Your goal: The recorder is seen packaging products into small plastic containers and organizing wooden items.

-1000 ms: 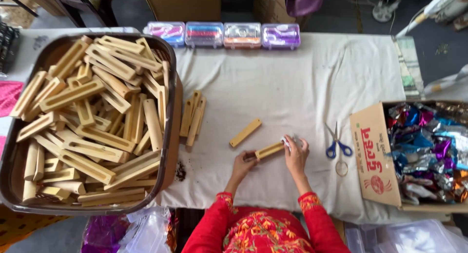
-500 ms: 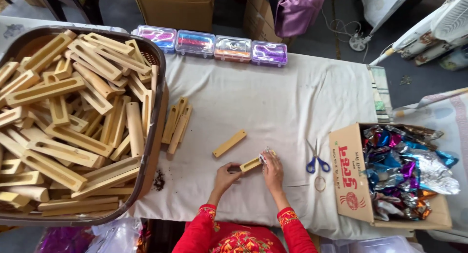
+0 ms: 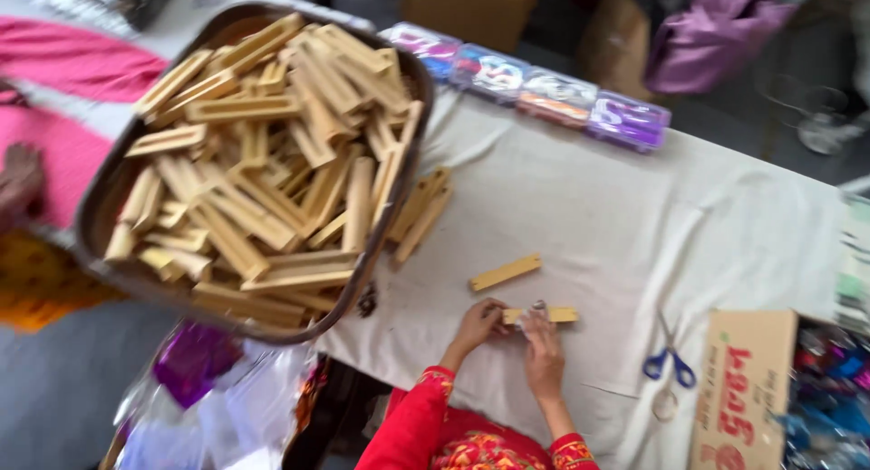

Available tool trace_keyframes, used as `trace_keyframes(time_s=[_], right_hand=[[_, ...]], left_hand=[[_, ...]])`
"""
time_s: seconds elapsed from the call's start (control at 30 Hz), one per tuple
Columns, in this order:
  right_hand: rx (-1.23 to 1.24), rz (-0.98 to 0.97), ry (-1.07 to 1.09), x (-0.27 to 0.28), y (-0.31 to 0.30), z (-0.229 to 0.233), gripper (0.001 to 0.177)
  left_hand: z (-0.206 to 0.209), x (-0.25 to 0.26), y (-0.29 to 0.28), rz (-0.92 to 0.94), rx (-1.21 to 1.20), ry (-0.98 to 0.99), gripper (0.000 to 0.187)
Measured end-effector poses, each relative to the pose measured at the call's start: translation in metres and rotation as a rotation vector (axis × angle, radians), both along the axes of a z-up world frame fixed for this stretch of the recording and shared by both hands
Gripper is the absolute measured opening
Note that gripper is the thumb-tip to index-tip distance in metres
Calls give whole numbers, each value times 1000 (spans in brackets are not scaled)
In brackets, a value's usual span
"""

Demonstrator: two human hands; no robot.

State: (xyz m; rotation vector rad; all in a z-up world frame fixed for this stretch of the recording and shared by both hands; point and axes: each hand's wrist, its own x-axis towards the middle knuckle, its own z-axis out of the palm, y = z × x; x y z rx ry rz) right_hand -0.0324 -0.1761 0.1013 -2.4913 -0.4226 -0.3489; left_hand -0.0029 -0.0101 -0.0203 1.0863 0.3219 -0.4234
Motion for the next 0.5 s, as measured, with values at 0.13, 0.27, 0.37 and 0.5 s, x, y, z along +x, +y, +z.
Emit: trace_keyframes(time_s=[0.13,0.27,0.37,0.5], right_hand=[[41,11,51,13,-6,-6,48],[42,26,62,14,-4,6,51],[-4,20,30,9,-7,6,50],[-128,-84,13,16,-47,-22,49]], left_hand=[[15,-3,-2,-39,139,13,29],[43,-3,3,-63,131,-27,38],[47,-7,4,-98,242,-94,47],[63,-8,2,-122,366,-82,49]])
